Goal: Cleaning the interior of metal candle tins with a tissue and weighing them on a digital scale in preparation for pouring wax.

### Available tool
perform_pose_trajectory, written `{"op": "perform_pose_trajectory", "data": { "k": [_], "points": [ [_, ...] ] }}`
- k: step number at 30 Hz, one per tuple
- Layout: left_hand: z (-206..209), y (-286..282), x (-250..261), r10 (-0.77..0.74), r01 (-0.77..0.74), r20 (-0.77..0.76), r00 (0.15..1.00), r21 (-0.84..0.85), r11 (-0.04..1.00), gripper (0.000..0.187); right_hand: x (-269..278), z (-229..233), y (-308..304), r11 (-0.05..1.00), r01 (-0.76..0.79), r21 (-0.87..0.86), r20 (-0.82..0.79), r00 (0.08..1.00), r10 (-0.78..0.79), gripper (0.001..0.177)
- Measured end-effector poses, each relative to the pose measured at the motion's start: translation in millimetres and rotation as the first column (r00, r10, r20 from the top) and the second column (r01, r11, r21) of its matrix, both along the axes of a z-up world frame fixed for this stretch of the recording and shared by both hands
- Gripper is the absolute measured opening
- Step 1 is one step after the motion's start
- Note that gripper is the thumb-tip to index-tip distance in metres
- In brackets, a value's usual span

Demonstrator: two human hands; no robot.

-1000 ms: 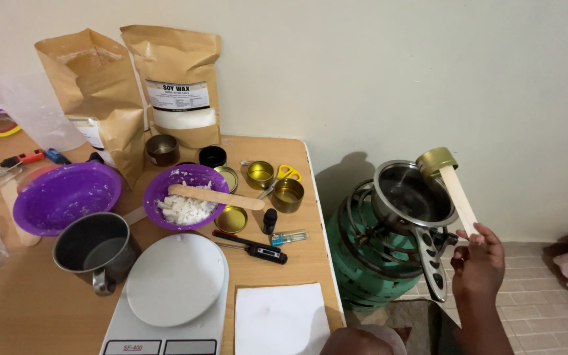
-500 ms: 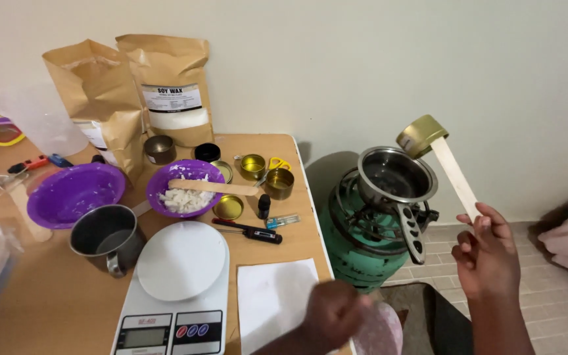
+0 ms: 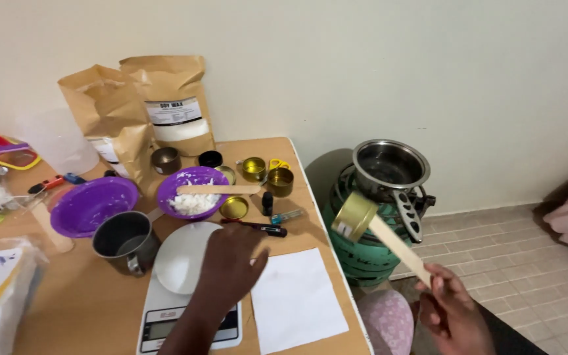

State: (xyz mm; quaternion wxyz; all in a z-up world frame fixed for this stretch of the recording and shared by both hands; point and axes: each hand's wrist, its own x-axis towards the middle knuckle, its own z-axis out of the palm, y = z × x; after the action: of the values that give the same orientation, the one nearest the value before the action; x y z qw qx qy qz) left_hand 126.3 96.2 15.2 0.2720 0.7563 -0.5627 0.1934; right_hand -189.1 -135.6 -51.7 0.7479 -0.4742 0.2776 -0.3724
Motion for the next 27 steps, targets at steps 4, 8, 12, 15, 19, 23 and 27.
{"op": "perform_pose_trajectory", "data": {
  "k": [4, 8, 12, 15, 19, 23, 27],
  "points": [
    [-29.2, -6.3, -6.9, 0.084, -0.112, 0.086, 0.993, 0.397, 0.911, 0.041, -3.8, -52.3, -5.1, 0.991, -0.131, -0.012, 0.039, 0.991, 0.131, 0.031],
    [-51.8, -12.9, -2.9, 0.077, -0.107, 0.086, 0.993, 0.449, 0.887, 0.038, -4.1, -71.7, -3.4, 0.985, -0.159, 0.065, -0.041, 0.986, 0.162, 0.033],
    [-46.6, -8.6, -3.4, 0.0, 0.03, -0.095, 0.996, 0.317, 0.948, 0.019, -7.9, -98.1, -11.0, 0.972, -0.218, 0.086, 0.016, 0.976, 0.217, 0.034],
    [-40.4, -4.1, -3.6, -0.015, 0.074, -0.344, 0.939, 0.158, 0.985, 0.013, -20.2, -127.5, -35.2, 0.932, -0.36, -0.033, 0.113, 0.926, 0.361, 0.032],
    [-17.4, 4.6, -8.4, 0.029, 0.078, -0.609, 0.793, 0.147, 0.986, 0.02, -29.7, -111.3, -33.0, 0.904, -0.418, -0.089, 0.194, 0.883, 0.428, 0.032],
    [-10.1, 2.2, -13.9, 0.141, 0.002, -0.71, 0.69, 0.197, 0.98, 0.029, -41.1, -102.6, -32.9, 0.983, -0.182, 0.02, -0.027, 0.983, 0.182, 0.031],
    [-17.8, -0.2, -10.5, 0.14, -0.069, -0.789, 0.598, 0.123, 0.99, 0.035, -42.4, -97.7, -20.6, 0.992, -0.129, 0.015, -0.002, 0.992, 0.129, 0.033]
  ]
}}
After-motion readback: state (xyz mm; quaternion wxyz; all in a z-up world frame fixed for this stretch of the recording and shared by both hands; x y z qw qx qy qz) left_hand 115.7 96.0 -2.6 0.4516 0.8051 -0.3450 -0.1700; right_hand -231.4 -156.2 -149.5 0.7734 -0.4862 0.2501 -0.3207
